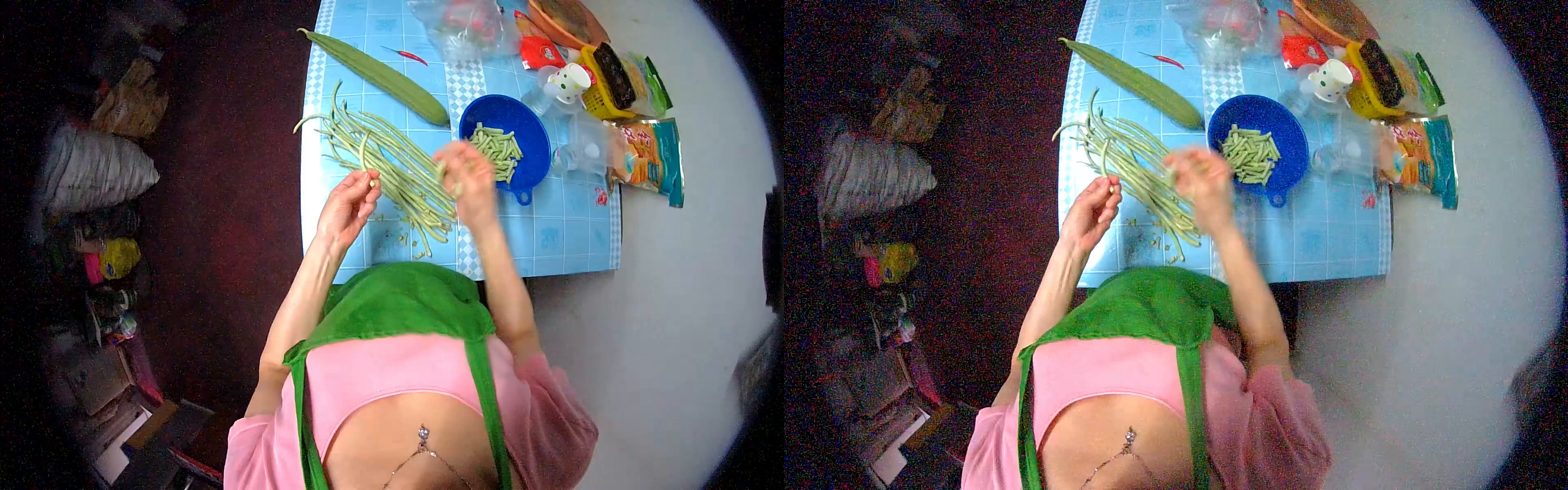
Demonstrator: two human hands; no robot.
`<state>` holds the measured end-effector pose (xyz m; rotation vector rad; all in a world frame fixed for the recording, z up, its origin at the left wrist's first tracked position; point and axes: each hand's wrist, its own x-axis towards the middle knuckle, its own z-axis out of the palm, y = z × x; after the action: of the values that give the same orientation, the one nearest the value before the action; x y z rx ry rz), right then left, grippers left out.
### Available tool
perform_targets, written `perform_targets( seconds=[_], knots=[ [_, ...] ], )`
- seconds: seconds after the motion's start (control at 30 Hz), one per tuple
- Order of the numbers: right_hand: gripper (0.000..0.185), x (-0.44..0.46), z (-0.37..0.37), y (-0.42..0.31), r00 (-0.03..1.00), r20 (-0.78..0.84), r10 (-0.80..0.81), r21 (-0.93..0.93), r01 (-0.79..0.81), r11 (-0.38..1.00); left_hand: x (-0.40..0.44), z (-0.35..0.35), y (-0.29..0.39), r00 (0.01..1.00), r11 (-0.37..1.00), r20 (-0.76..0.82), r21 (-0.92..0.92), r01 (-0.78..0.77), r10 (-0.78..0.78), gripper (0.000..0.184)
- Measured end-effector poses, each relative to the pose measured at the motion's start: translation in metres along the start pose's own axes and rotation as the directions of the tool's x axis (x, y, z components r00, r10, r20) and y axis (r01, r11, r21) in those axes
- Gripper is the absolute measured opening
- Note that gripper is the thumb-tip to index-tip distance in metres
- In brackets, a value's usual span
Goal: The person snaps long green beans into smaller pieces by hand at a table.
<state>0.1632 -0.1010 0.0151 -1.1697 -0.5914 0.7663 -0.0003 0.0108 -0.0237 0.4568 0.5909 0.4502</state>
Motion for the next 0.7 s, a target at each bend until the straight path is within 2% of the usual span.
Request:
perform_targets(
  seconds=[0.07, 0.1, 0.13, 0.17, 0.2, 0.23, 0.27, 0.33, 0.37, 0.4, 0.47, 0.5, 0.57, 0.6, 0.67, 0.7],
  knots=[
    [0.013, 0.022, -0.038, 0.002, 0.979, -0.147, -0.14, -0.194, 0.11, 0.975, -0.007, 0.002, 0.004, 0.998, 0.997, 0.052, 0.074, -0.03, 0.026, 0.017],
    [0.012, 0.034, -0.064, 0.013, 0.954, -0.175, -0.244, -0.409, 0.155, 0.899, -0.011, 0.005, 0.005, 0.997, 0.991, 0.051, 0.122, -0.061, 0.055, 0.02],
    [0.012, 0.041, -0.083, 0.016, 0.954, -0.173, -0.244, -0.411, 0.155, 0.898, -0.014, 0.009, 0.004, 0.995, 0.982, 0.05, 0.168, -0.09, 0.083, 0.024],
    [0.008, 0.047, -0.098, 0.018, 0.937, -0.09, -0.338, -0.709, 0.178, 0.682, -0.016, 0.012, 0.004, 0.995, 0.982, 0.05, 0.165, -0.09, 0.083, 0.024],
    [0.006, 0.049, -0.1, 0.013, 0.918, 0.022, -0.397, -0.91, 0.183, 0.373, -0.018, 0.016, 0.004, 0.993, 0.978, 0.05, 0.177, -0.114, 0.107, 0.025],
    [0.008, 0.049, -0.1, 0.01, 0.882, 0.134, -0.452, -0.929, 0.27, 0.252, -0.018, 0.018, 0.004, 0.99, 0.972, 0.052, 0.19, -0.139, 0.131, 0.026],
    [0.008, 0.049, -0.096, 0.01, 0.881, 0.134, -0.454, -0.929, 0.271, 0.252, -0.018, 0.02, 0.004, 0.99, 0.972, 0.054, 0.191, -0.141, 0.133, 0.026],
    [0.009, 0.039, -0.06, 0.002, 0.797, 0.201, -0.569, -0.851, 0.43, 0.301, -0.018, 0.023, 0.0, 0.983, 0.943, 0.026, 0.281, -0.18, 0.18, 0.022],
    [0.009, 0.029, -0.044, 0.008, 0.916, 0.131, -0.379, -0.767, 0.336, 0.546, -0.017, 0.025, -0.003, 0.984, 0.943, 0.029, 0.283, -0.174, 0.173, 0.022],
    [0.01, 0.019, -0.026, 0.013, 0.982, 0.102, -0.161, -0.644, 0.189, 0.742, -0.017, 0.026, -0.006, 0.981, 0.921, -0.009, 0.346, -0.179, 0.194, 0.02],
    [0.012, 0.002, 0.018, 0.018, 0.961, 0.191, -0.201, -0.588, 0.276, 0.76, -0.014, 0.025, -0.012, 0.974, 0.893, -0.042, 0.409, -0.188, 0.224, 0.018],
    [0.012, -0.001, 0.03, 0.02, 0.96, 0.192, -0.202, -0.586, 0.278, 0.761, -0.013, 0.021, -0.018, 0.957, 0.841, -0.033, 0.485, -0.238, 0.29, 0.017],
    [0.018, -0.006, 0.046, 0.025, 0.943, 0.242, -0.23, -0.737, 0.332, 0.589, -0.015, 0.021, -0.019, 0.921, 0.727, -0.046, 0.63, -0.274, 0.388, 0.014],
    [0.018, -0.006, 0.047, 0.027, 0.943, 0.243, -0.229, -0.735, 0.333, 0.591, -0.017, 0.02, -0.015, 0.92, 0.726, -0.049, 0.631, -0.273, 0.389, 0.014],
    [0.024, -0.005, 0.042, 0.031, 0.942, 0.278, -0.187, -0.774, 0.335, 0.538, -0.02, 0.016, -0.004, 0.949, 0.446, -0.011, 0.884, -0.139, 0.316, 0.014],
    [0.025, -0.006, 0.04, 0.027, 0.931, 0.315, -0.186, -0.787, 0.365, 0.498, -0.024, 0.016, 0.0, 0.932, 0.436, -0.034, 0.89, -0.136, 0.361, 0.016]
  ],
)
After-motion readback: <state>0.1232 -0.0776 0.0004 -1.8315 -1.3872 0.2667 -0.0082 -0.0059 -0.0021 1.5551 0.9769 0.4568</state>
